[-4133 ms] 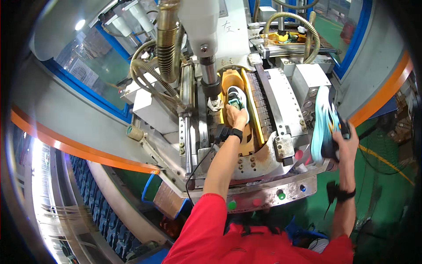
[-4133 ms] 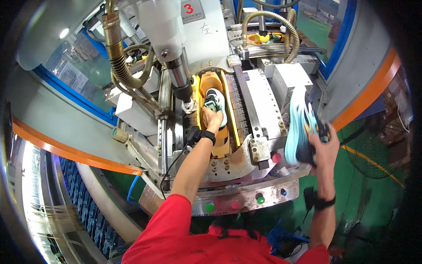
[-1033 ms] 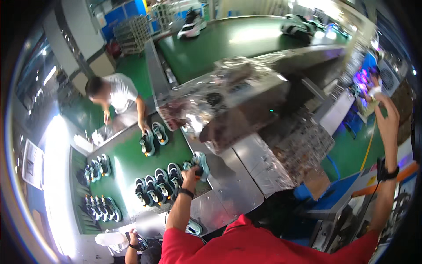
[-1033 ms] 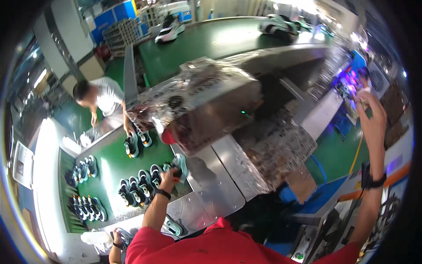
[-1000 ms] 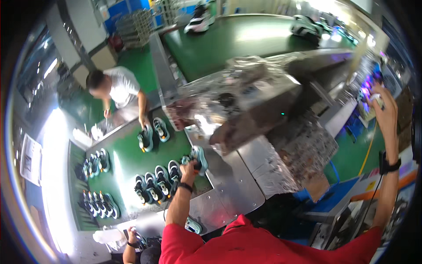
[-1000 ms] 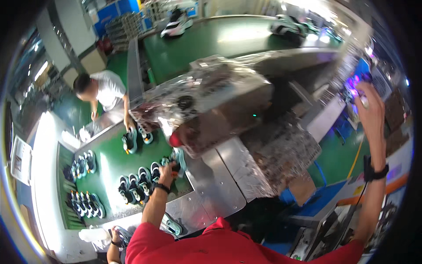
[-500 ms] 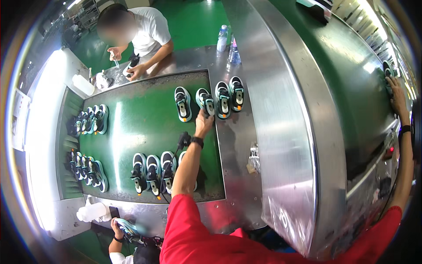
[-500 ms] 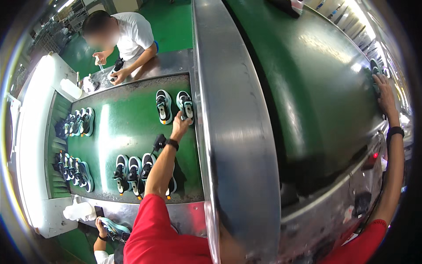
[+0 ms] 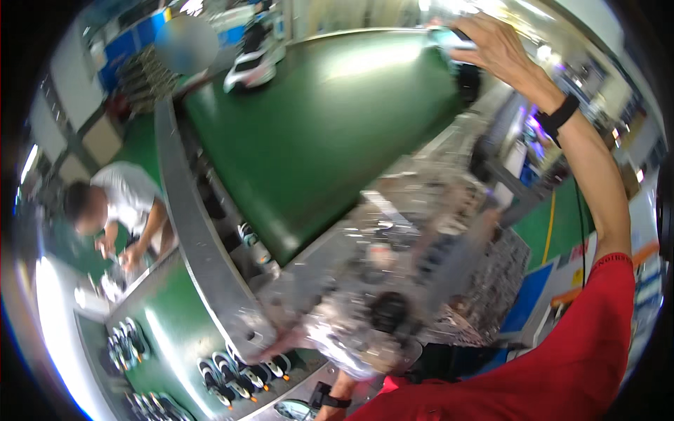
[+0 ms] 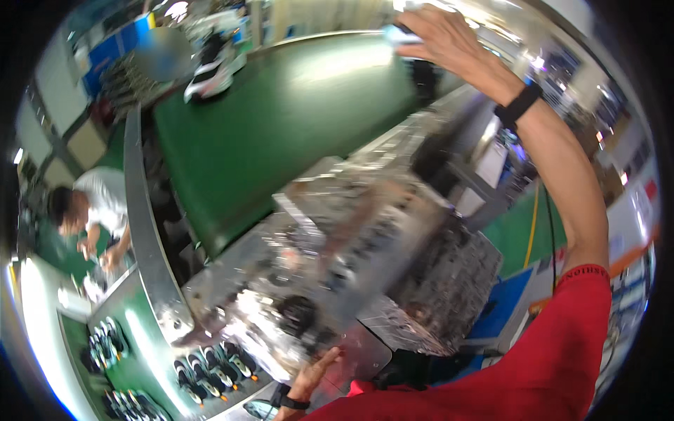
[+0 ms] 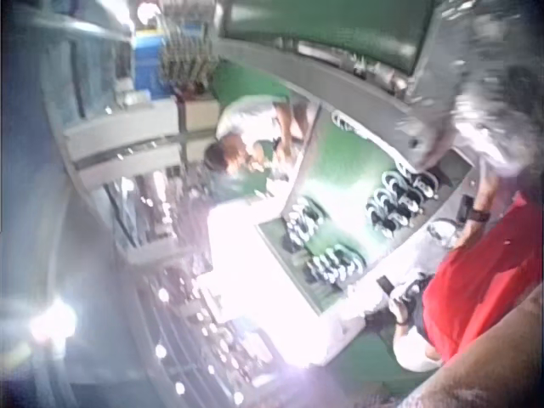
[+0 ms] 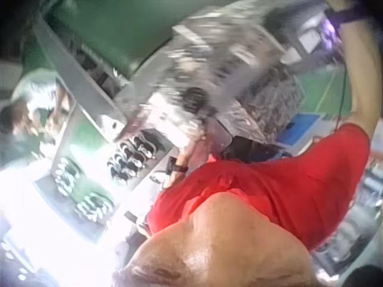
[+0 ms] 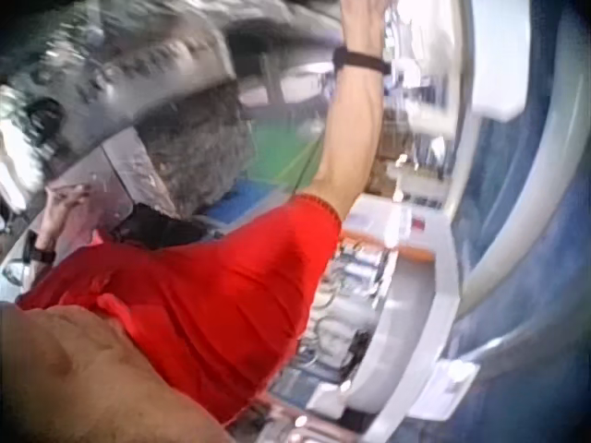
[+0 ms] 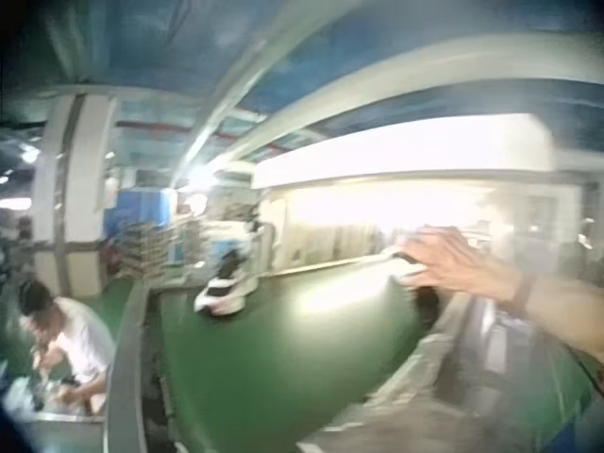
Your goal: Operating a shoe pressing machine to attach components and move them along the production line.
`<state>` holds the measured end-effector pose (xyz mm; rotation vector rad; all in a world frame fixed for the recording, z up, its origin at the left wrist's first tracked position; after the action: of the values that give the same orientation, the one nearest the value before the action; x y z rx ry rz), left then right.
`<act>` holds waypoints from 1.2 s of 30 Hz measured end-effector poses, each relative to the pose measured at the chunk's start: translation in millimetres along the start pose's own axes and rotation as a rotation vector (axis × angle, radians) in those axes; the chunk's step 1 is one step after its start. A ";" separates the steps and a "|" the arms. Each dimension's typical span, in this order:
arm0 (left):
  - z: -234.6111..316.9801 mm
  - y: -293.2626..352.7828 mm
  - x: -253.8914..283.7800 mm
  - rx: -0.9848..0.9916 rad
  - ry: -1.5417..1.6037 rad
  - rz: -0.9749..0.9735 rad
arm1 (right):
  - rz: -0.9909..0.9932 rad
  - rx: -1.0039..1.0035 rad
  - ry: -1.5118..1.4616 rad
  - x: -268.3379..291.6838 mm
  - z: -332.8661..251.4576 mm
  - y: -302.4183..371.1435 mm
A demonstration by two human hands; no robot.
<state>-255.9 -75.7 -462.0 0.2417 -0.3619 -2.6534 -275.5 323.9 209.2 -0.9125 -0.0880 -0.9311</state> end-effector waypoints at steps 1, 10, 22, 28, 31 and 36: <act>136.2 10.2 -44.8 0.332 0.145 -0.147 | -0.017 -0.030 0.079 39.6 -6.9 -2.8; 396.3 71.8 -243.3 -0.104 0.602 -0.798 | 0.236 -0.965 -0.620 353.9 -5.4 117.7; 287.0 308.2 -525.1 0.232 0.350 -1.159 | 0.692 -2.081 -0.446 633.8 -234.5 508.1; 193.3 450.5 -648.0 -0.287 -0.151 -1.277 | 0.773 -2.140 0.412 772.7 -353.5 627.6; 142.9 525.1 -698.3 -0.078 -0.122 -1.543 | 0.999 -2.287 0.709 851.3 -408.1 662.7; 36.4 550.5 -835.4 -0.223 -0.524 -1.501 | 1.011 -2.162 1.035 951.1 -468.6 674.8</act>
<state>699.2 -164.2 -175.3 -0.4872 0.0541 -4.1899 661.3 -451.3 -108.4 -1.8228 2.4347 -0.0422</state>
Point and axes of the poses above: each hand's wrist, its own y-axis away from the middle knuckle, its own x-axis out of the back of the hand, z = x × y, the point moved 9 cm from there along -y, towards the middle knuckle, and after that the axes turned 11 degrees about z, right-handed, at the moved point
